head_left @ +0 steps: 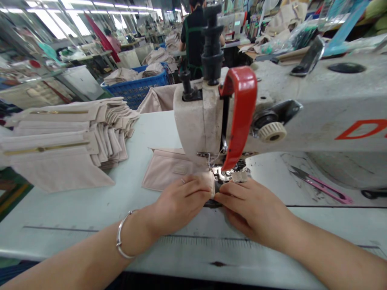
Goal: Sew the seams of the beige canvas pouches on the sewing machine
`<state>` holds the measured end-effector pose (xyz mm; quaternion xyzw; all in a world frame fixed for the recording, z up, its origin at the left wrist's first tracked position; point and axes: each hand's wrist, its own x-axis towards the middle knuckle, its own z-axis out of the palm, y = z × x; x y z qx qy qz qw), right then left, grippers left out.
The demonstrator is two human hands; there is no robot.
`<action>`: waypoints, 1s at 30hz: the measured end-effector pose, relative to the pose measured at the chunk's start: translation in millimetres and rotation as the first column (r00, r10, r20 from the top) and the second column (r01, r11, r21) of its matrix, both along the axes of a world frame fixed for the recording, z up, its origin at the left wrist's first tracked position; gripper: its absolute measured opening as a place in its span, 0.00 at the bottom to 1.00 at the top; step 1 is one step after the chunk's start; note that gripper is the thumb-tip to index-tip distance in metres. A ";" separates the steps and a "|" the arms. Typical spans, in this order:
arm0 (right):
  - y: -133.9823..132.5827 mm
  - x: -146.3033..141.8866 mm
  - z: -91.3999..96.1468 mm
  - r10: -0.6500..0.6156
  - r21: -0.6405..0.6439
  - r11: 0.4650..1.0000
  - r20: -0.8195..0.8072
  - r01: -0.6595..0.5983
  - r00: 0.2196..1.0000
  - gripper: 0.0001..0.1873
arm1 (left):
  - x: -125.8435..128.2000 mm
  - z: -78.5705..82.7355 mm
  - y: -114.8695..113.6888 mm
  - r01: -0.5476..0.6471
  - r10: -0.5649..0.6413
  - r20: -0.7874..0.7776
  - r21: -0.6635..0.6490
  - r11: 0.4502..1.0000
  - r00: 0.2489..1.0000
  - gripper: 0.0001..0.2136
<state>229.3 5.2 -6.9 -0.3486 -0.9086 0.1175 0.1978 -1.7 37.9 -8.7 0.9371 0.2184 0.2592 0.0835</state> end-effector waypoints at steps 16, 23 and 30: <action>-4.3 1.0 -0.7 0.032 0.000 0.999 -0.070 -0.032 0.997 0.22 | 4.2 5.6 1.1 0.022 -0.017 -0.086 0.067 0.997 0.996 0.08; -4.0 -1.2 -4.6 -0.046 0.030 0.998 -0.041 0.048 0.998 0.21 | 2.6 3.9 7.7 -0.017 0.016 -0.101 -0.013 1.000 0.995 0.08; 1.0 -4.9 -9.1 -0.165 0.020 0.986 0.062 0.164 0.984 0.22 | 5.8 6.1 24.8 -0.049 0.044 -0.105 -0.039 0.998 0.993 0.09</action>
